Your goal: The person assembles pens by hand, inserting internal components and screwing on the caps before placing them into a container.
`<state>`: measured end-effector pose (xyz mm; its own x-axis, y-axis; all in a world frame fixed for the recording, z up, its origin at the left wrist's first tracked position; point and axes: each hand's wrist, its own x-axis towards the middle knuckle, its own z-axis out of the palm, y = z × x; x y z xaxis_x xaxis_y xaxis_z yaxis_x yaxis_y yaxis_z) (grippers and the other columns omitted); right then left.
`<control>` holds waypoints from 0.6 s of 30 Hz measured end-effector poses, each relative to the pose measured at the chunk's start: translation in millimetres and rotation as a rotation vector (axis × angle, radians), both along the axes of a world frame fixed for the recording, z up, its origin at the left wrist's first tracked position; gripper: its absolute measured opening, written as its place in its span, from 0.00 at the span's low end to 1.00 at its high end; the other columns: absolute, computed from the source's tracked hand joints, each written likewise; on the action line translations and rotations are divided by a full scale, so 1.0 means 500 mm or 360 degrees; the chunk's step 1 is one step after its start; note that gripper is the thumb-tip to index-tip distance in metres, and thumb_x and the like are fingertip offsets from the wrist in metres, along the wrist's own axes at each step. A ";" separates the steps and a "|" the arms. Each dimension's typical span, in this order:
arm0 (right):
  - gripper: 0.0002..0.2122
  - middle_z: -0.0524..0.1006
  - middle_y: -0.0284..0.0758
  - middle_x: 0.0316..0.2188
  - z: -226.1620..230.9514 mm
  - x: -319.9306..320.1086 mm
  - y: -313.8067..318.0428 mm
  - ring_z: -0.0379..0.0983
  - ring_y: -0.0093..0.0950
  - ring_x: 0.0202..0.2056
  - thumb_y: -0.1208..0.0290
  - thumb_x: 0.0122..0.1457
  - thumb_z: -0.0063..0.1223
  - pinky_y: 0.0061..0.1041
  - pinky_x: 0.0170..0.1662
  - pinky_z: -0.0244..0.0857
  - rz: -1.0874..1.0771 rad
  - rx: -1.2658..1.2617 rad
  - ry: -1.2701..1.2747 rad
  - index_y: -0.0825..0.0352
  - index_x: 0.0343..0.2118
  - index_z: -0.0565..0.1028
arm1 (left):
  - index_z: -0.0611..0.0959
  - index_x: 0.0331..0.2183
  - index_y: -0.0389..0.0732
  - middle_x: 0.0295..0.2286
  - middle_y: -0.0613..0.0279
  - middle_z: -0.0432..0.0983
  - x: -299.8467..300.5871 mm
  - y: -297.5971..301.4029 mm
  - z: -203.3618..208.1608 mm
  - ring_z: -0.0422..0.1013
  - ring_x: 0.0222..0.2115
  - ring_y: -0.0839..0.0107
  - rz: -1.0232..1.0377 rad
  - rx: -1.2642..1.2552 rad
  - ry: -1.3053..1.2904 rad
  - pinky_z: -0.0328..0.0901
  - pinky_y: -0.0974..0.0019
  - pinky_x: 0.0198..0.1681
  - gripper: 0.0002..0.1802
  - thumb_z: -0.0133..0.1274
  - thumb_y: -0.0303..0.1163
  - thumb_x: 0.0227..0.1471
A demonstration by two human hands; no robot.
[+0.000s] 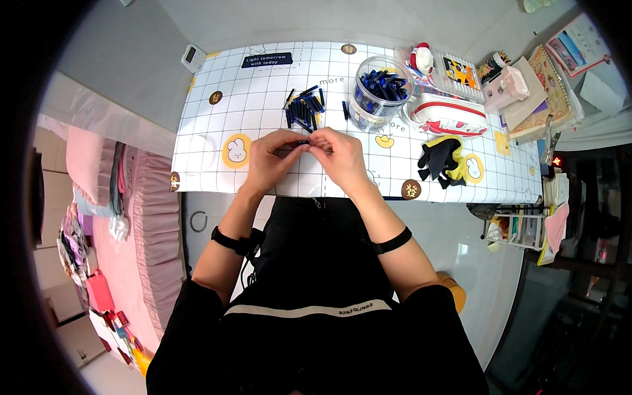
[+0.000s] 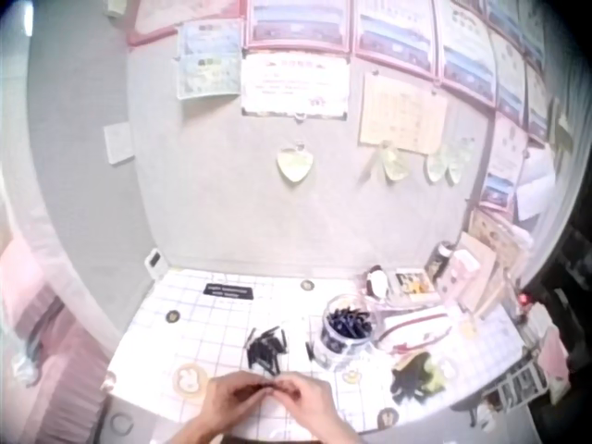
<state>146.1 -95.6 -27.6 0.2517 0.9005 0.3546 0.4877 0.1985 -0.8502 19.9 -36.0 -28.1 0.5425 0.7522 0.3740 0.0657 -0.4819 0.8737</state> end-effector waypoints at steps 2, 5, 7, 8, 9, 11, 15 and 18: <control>0.07 0.72 0.35 0.20 -0.007 0.002 0.001 0.71 0.22 0.24 0.81 0.39 0.52 0.15 0.26 0.64 0.0000 0.0048 -0.0025 0.69 0.25 0.69 | 0.75 0.25 0.33 0.22 0.61 0.71 0.001 0.003 -0.004 0.69 0.23 0.76 -0.0056 0.0016 -0.0014 0.64 0.78 0.27 0.07 0.52 0.20 0.35; 0.08 0.72 0.34 0.19 -0.010 0.002 -0.001 0.70 0.22 0.22 0.80 0.38 0.53 0.15 0.24 0.64 -0.0013 0.0118 -0.0120 0.68 0.24 0.69 | 0.75 0.25 0.33 0.22 0.61 0.71 0.000 0.005 -0.003 0.68 0.23 0.77 -0.0079 0.0039 -0.0008 0.64 0.78 0.26 0.07 0.52 0.21 0.35; 0.08 0.72 0.34 0.19 -0.010 0.001 -0.001 0.70 0.22 0.21 0.80 0.38 0.53 0.15 0.24 0.63 -0.0030 0.0142 -0.0194 0.68 0.24 0.68 | 0.75 0.25 0.33 0.22 0.61 0.71 0.001 0.005 0.000 0.68 0.23 0.77 -0.0076 0.0029 0.0004 0.64 0.78 0.26 0.07 0.52 0.21 0.35; 0.08 0.72 0.34 0.18 -0.010 0.000 0.001 0.70 0.21 0.20 0.80 0.38 0.53 0.15 0.23 0.63 -0.0050 0.0162 -0.0150 0.68 0.23 0.68 | 0.75 0.25 0.33 0.22 0.61 0.71 0.001 0.004 0.000 0.68 0.23 0.77 -0.0074 0.0022 0.0007 0.64 0.78 0.26 0.07 0.52 0.21 0.35; 0.08 0.72 0.33 0.18 -0.009 -0.001 0.001 0.69 0.21 0.20 0.80 0.37 0.54 0.15 0.23 0.63 -0.0060 0.0172 -0.0130 0.68 0.23 0.68 | 0.75 0.25 0.33 0.22 0.62 0.71 0.002 0.003 0.000 0.68 0.23 0.77 -0.0074 0.0013 0.0011 0.64 0.78 0.26 0.07 0.52 0.21 0.35; 0.08 0.71 0.33 0.17 -0.003 -0.003 0.001 0.69 0.21 0.19 0.79 0.37 0.54 0.14 0.22 0.62 -0.0068 0.0152 -0.0123 0.68 0.23 0.67 | 0.75 0.25 0.33 0.22 0.62 0.71 0.003 0.003 0.001 0.68 0.23 0.76 -0.0055 -0.0035 0.0023 0.64 0.78 0.27 0.07 0.52 0.21 0.35; 0.09 0.71 0.32 0.17 0.002 -0.001 0.001 0.68 0.22 0.19 0.79 0.37 0.54 0.15 0.22 0.62 -0.0069 0.0124 -0.0132 0.68 0.23 0.67 | 0.75 0.25 0.33 0.22 0.62 0.71 0.008 0.002 0.005 0.68 0.24 0.76 -0.0048 -0.0049 0.0003 0.64 0.77 0.27 0.06 0.51 0.21 0.36; 0.09 0.70 0.32 0.17 0.005 0.005 0.001 0.67 0.26 0.19 0.79 0.37 0.54 0.19 0.22 0.61 -0.0245 0.0444 -0.0466 0.68 0.23 0.67 | 0.75 0.25 0.34 0.22 0.62 0.71 0.014 0.001 0.006 0.68 0.24 0.76 -0.0024 -0.0018 -0.0009 0.65 0.76 0.27 0.06 0.51 0.20 0.36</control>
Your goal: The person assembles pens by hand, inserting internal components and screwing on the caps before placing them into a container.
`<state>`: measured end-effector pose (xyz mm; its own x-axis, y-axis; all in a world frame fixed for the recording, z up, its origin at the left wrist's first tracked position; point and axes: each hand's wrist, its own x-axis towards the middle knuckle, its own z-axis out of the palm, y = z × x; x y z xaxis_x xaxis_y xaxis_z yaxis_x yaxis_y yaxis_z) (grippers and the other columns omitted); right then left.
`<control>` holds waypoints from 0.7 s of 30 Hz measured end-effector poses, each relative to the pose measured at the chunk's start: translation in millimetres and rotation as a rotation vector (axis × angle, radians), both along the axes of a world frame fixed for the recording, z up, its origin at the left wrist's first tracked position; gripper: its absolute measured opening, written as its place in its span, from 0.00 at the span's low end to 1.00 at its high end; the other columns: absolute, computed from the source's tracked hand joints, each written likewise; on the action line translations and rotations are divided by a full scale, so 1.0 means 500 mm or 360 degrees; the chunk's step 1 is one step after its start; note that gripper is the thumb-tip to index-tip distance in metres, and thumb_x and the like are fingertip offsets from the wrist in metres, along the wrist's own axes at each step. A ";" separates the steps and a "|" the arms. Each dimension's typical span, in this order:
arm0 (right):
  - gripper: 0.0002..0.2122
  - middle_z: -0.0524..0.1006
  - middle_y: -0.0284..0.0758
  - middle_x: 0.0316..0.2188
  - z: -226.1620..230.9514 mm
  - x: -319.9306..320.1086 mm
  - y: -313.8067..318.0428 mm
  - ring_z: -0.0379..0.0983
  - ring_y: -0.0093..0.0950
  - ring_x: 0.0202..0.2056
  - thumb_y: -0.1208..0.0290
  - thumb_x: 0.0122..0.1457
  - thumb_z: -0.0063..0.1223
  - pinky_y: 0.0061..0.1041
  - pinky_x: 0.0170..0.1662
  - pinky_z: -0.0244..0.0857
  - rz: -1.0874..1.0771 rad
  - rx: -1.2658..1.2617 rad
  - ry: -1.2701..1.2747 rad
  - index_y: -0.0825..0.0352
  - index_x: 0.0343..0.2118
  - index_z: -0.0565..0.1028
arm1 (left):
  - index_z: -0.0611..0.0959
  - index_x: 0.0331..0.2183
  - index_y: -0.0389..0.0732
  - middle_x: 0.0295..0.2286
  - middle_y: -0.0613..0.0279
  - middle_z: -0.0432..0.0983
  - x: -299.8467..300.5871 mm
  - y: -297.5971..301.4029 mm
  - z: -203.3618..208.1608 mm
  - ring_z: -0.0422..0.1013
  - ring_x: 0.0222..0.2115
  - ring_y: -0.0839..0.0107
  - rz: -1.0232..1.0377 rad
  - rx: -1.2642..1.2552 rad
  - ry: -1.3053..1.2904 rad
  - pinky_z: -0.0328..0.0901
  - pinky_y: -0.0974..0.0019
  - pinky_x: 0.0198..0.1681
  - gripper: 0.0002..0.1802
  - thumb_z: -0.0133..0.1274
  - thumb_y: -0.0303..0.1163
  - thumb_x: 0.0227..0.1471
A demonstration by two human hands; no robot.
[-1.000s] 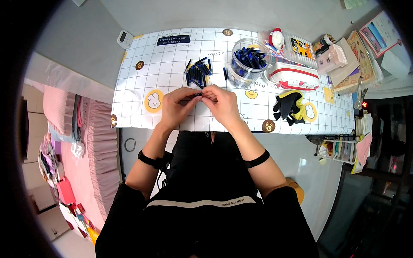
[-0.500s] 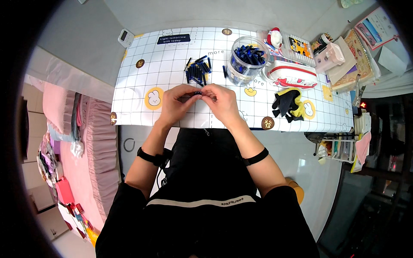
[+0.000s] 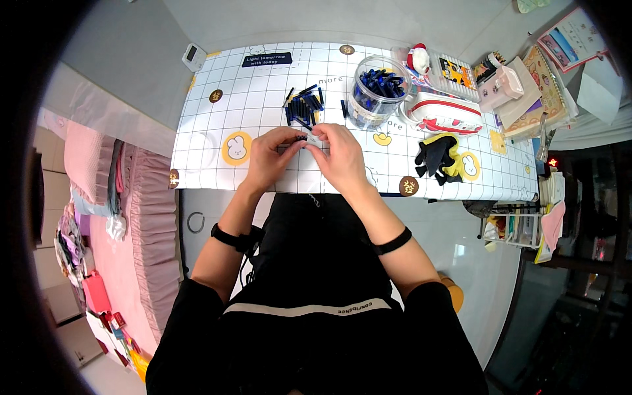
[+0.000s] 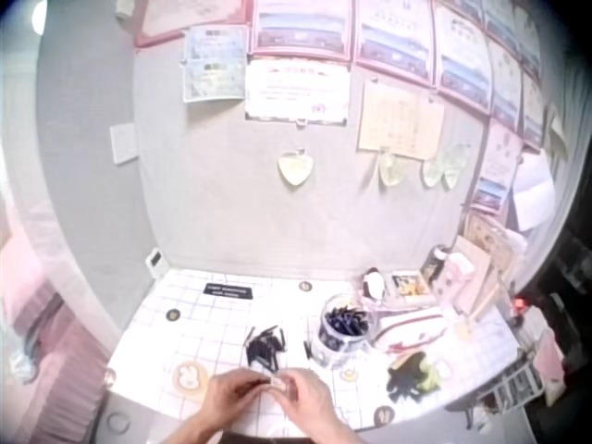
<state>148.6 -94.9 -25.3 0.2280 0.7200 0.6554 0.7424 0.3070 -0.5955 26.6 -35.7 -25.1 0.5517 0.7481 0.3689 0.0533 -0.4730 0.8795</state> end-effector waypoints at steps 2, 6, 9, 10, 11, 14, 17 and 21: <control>0.08 0.70 0.33 0.17 0.018 -0.013 -0.026 0.66 0.28 0.19 0.79 0.37 0.53 0.20 0.23 0.61 0.0030 -0.0008 -0.0027 0.69 0.23 0.68 | 0.75 0.25 0.34 0.22 0.61 0.70 -0.005 0.000 -0.005 0.68 0.24 0.75 0.0025 -0.0006 -0.0009 0.65 0.76 0.27 0.06 0.51 0.21 0.36; 0.05 0.69 0.33 0.16 0.032 -0.029 -0.117 0.66 0.31 0.19 0.77 0.38 0.52 0.23 0.24 0.60 0.0524 -0.0335 -0.0026 0.68 0.20 0.69 | 0.75 0.25 0.34 0.22 0.60 0.70 -0.006 0.000 -0.012 0.69 0.23 0.74 0.0037 0.0091 -0.0005 0.65 0.76 0.27 0.07 0.51 0.21 0.36; 0.03 0.69 0.34 0.18 0.002 -0.033 -0.153 0.67 0.32 0.21 0.75 0.40 0.49 0.24 0.26 0.61 0.0740 -0.0869 -0.0043 0.67 0.20 0.70 | 0.75 0.24 0.35 0.22 0.60 0.71 -0.002 -0.002 -0.013 0.68 0.21 0.72 0.0083 0.0150 -0.0002 0.64 0.75 0.24 0.06 0.51 0.22 0.36; 0.03 0.70 0.34 0.19 -0.008 -0.034 -0.161 0.67 0.33 0.22 0.75 0.41 0.48 0.25 0.27 0.62 0.0762 -0.1041 -0.0078 0.67 0.21 0.71 | 0.75 0.24 0.35 0.22 0.60 0.71 -0.002 -0.004 -0.010 0.68 0.20 0.71 0.0096 0.0158 -0.0001 0.64 0.75 0.24 0.06 0.51 0.22 0.35; 0.04 0.70 0.35 0.21 -0.027 -0.032 -0.163 0.67 0.33 0.23 0.75 0.41 0.47 0.25 0.28 0.62 0.0608 -0.1227 -0.0252 0.67 0.22 0.71 | 0.75 0.25 0.35 0.22 0.60 0.71 0.000 -0.004 -0.006 0.68 0.21 0.72 0.0087 0.0170 0.0019 0.64 0.76 0.24 0.07 0.51 0.22 0.35; 0.05 0.69 0.37 0.25 -0.081 -0.028 -0.156 0.67 0.33 0.28 0.73 0.41 0.47 0.28 0.32 0.62 0.0380 -0.1545 -0.0448 0.66 0.23 0.72 | 0.75 0.25 0.35 0.22 0.60 0.70 0.002 -0.004 -0.002 0.68 0.22 0.74 0.0080 0.0182 0.0027 0.64 0.77 0.25 0.07 0.51 0.22 0.35; 0.07 0.69 0.35 0.25 -0.106 -0.034 -0.141 0.65 0.32 0.32 0.70 0.39 0.50 0.27 0.39 0.58 0.0414 -0.1676 -0.0725 0.64 0.23 0.73 | 0.75 0.25 0.35 0.22 0.60 0.71 0.007 -0.001 -0.008 0.68 0.21 0.73 0.0087 0.0193 -0.0019 0.64 0.77 0.24 0.07 0.51 0.22 0.35; 0.06 0.69 0.34 0.26 -0.124 -0.054 -0.133 0.63 0.31 0.35 0.69 0.34 0.51 0.26 0.40 0.56 0.0358 -0.1657 -0.1093 0.63 0.19 0.74 | 0.75 0.25 0.35 0.22 0.60 0.71 0.007 -0.002 -0.006 0.68 0.20 0.72 0.0088 0.0156 -0.0039 0.64 0.76 0.23 0.07 0.51 0.22 0.36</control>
